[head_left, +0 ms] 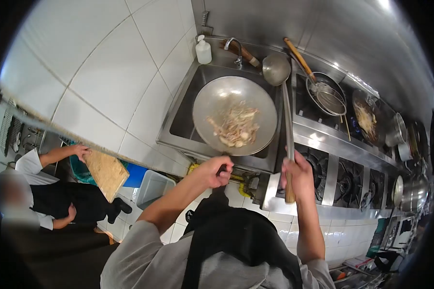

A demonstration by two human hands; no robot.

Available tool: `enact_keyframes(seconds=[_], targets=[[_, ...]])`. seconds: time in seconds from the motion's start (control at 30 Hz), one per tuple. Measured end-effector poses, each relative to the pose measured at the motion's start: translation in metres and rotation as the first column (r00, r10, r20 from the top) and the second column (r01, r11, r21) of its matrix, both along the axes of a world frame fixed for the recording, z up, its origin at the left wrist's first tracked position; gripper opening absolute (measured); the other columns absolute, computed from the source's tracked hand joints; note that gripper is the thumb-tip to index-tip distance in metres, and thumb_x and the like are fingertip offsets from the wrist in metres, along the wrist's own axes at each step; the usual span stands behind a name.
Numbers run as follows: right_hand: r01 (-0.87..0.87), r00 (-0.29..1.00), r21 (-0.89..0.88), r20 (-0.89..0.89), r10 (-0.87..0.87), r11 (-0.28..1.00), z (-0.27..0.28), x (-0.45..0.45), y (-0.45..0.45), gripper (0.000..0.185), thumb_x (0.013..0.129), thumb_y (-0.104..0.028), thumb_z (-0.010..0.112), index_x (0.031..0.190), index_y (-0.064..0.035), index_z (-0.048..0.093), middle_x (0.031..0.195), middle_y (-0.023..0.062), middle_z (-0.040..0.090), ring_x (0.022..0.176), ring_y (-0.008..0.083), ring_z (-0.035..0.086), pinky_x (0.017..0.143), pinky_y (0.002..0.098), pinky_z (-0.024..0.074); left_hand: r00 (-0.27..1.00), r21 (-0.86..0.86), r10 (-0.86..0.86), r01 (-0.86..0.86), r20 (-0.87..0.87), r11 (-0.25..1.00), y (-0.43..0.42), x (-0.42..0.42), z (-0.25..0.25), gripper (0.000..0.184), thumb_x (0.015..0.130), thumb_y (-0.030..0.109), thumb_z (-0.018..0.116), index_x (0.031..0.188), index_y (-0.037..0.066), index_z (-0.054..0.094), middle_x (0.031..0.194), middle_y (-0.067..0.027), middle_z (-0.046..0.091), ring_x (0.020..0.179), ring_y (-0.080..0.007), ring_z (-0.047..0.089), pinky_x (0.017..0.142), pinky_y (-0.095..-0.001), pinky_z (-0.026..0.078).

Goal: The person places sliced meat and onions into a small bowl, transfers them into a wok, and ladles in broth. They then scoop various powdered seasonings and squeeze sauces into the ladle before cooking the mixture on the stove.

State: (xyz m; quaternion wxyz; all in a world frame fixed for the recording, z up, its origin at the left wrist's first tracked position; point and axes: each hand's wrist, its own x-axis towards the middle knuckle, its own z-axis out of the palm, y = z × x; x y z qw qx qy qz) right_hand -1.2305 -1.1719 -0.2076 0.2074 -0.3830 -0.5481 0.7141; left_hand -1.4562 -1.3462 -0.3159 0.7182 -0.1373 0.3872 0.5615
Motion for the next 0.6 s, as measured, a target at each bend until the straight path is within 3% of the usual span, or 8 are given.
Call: enact_keyframes(seconds=[0.07,0.17,0.27,0.4,0.5,0.6], targets=[[-0.002,0.999,-0.255,-0.042,-0.009,0.967,-0.015,-0.066,0.034,0.022,0.099,-0.011,0.059,0.118,0.001,0.061,0.077,0.0044,0.057,0.05,0.0138,0.053,0.044,0.0286,0.0427,0.999,-0.076,0.038,-0.038,0.003,0.996,-0.02,-0.029,-0.021,0.025,0.087,0.014,0.065,0.068,0.011,0.049,0.064,-0.0004,0.05,0.048,-0.0106,0.041,0.043,-0.0256,0.028],[0.017,0.999,-0.516,-0.02,-0.032,0.857,-0.068,-0.156,0.082,0.021,0.099,-0.016,0.062,0.116,-0.0047,0.056,0.076,0.0013,0.057,0.053,0.0106,0.051,0.046,0.028,0.0415,0.994,-0.069,0.105,-0.104,0.018,0.992,-0.045,-0.059,-0.034,0.02,0.087,0.013,0.064,0.072,0.01,0.051,0.066,-0.0003,0.051,0.048,-0.0107,0.04,0.044,-0.0257,0.028],[-0.001,0.998,-0.589,-0.05,-0.035,0.808,-0.078,-0.223,0.089,0.015,0.1,-0.017,0.061,0.109,-0.0073,0.055,0.077,0.0014,0.058,0.055,0.0109,0.051,0.047,0.0269,0.0415,0.992,-0.098,0.122,-0.118,0.027,0.988,-0.056,-0.081,-0.041,0.016,0.087,0.013,0.064,0.076,0.01,0.052,0.067,-0.0003,0.051,0.048,-0.0108,0.039,0.045,-0.026,0.029],[-0.133,0.991,-0.371,-0.05,0.123,0.919,-0.047,-0.239,0.071,0.02,0.1,-0.018,0.062,0.115,-0.0071,0.057,0.082,0.0017,0.056,0.056,0.0111,0.051,0.049,0.0282,0.0432,0.992,-0.063,0.128,-0.126,0.023,0.99,-0.064,-0.097,-0.046,0.013,0.088,0.013,0.064,0.08,0.011,0.054,0.068,0.0005,0.051,0.049,-0.0113,0.04,0.045,-0.0262,0.03],[-0.107,0.993,-0.312,0.016,0.117,0.944,-0.041,-0.238,0.06,0.021,0.099,-0.019,0.062,0.116,-0.0074,0.058,0.084,0.002,0.055,0.057,0.0121,0.052,0.05,0.0293,0.044,0.996,0.014,0.081,-0.082,0.03,0.997,-0.069,-0.107,-0.064,0.012,0.089,0.013,0.064,0.082,0.011,0.054,0.066,0.0009,0.05,0.048,-0.0109,0.04,0.045,-0.0261,0.03],[-0.038,0.996,-0.274,0.063,0.058,0.961,-0.042,-0.242,0.054,0.02,0.099,-0.02,0.063,0.114,-0.0079,0.058,0.083,0.0022,0.055,0.056,0.0129,0.052,0.05,0.0296,0.0443,0.992,-0.052,0.119,-0.117,0.03,0.992,-0.064,-0.111,-0.056,0.011,0.089,0.014,0.064,0.083,0.011,0.055,0.066,0.0009,0.051,0.047,-0.0104,0.04,0.045,-0.0256,0.03]])
